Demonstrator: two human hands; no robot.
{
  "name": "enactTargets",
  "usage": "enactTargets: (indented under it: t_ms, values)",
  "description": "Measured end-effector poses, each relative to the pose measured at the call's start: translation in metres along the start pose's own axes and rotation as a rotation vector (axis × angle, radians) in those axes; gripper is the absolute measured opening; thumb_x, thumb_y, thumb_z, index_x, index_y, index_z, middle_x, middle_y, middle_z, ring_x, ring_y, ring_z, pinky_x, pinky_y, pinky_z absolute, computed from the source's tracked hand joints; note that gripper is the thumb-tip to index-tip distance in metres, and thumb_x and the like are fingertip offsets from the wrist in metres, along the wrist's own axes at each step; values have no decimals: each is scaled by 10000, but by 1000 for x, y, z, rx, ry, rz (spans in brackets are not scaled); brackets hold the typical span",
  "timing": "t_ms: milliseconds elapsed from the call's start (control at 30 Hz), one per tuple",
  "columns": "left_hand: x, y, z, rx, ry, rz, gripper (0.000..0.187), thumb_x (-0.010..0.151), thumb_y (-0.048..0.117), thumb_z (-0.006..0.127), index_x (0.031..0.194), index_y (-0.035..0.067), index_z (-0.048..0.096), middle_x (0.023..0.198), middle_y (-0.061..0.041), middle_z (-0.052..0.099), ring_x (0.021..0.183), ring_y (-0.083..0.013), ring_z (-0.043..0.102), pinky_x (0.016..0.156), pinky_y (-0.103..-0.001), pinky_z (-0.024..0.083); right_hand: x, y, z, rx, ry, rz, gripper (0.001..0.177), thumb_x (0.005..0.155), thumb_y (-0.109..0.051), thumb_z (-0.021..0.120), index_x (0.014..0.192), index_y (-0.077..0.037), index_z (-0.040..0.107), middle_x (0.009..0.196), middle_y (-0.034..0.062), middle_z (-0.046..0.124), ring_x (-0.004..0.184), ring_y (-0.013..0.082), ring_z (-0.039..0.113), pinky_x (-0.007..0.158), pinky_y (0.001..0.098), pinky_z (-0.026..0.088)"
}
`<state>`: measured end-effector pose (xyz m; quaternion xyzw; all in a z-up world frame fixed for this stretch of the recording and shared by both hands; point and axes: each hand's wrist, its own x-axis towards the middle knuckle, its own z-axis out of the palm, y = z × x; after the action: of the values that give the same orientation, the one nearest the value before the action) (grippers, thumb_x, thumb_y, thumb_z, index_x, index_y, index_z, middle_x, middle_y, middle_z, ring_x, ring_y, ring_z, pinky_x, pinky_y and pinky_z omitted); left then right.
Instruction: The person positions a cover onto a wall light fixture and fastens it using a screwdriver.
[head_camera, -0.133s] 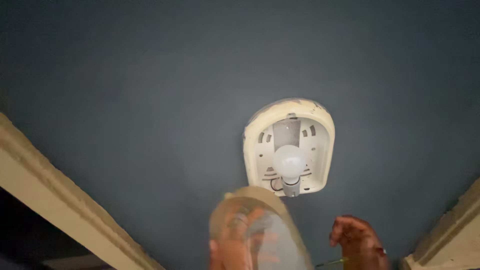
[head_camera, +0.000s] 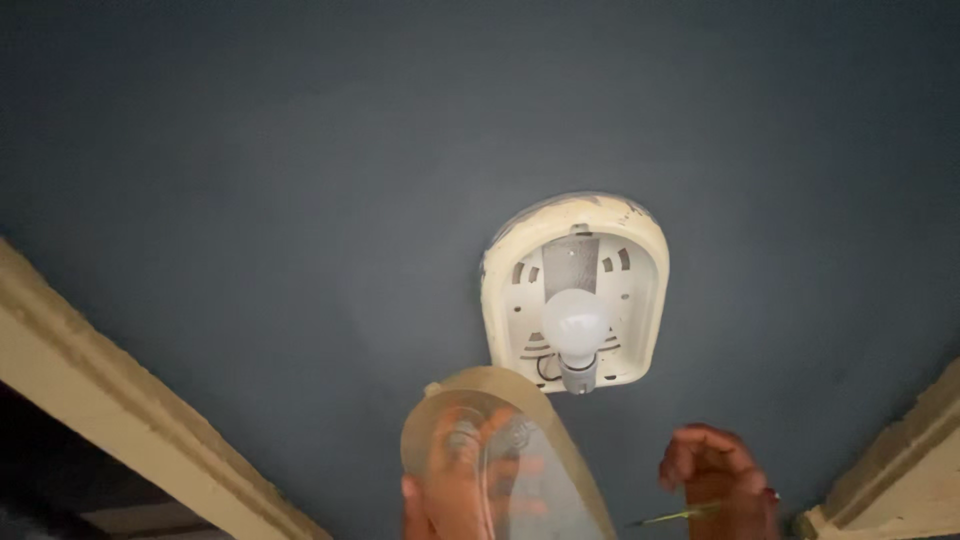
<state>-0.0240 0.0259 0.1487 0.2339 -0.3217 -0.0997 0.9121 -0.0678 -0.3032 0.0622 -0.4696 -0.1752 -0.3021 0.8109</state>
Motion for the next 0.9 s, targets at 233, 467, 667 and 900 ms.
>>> enactTargets:
  t_ms: [233, 467, 667, 900]
  values:
    - [33, 15, 16, -47, -2, 2, 903, 996, 592, 409, 1629, 115, -24, 1586, -453, 218, 1176, -583, 584, 801, -715, 615, 35, -26, -12, 165, -281, 69, 751, 1044, -592, 512, 1300, 109, 594, 744, 186, 670, 578, 233, 606, 496, 377, 534]
    - [39, 22, -16, -37, 0, 25, 1013, 976, 642, 488, 1645, 81, -25, 1563, -460, 222, 1160, -635, 589, 723, -734, 618, 41, -93, 138, -1186, 226, -216, 167, 898, -113, 716, 1049, -42, 725, 998, 130, 735, 835, 157, 729, 673, 266, 584]
    - [46, 19, -41, -56, 40, 15, 1025, 956, 669, 489, 1622, 81, -22, 1533, -461, 263, 1114, -674, 581, 655, -748, 618, 53, -103, 173, -1377, 328, 25, 148, 889, -163, 778, 1011, -79, 790, 955, 73, 756, 697, 176, 689, 482, 303, 463]
    - [51, 6, -60, -186, -55, 51, 1011, 1000, 662, 478, 1642, 85, -47, 1557, -469, 218, 1140, -706, 550, 691, -755, 605, 71, -103, 181, -1293, 237, -157, 105, 934, -152, 708, 1004, -81, 741, 936, 67, 753, 795, 130, 731, 664, 286, 575]
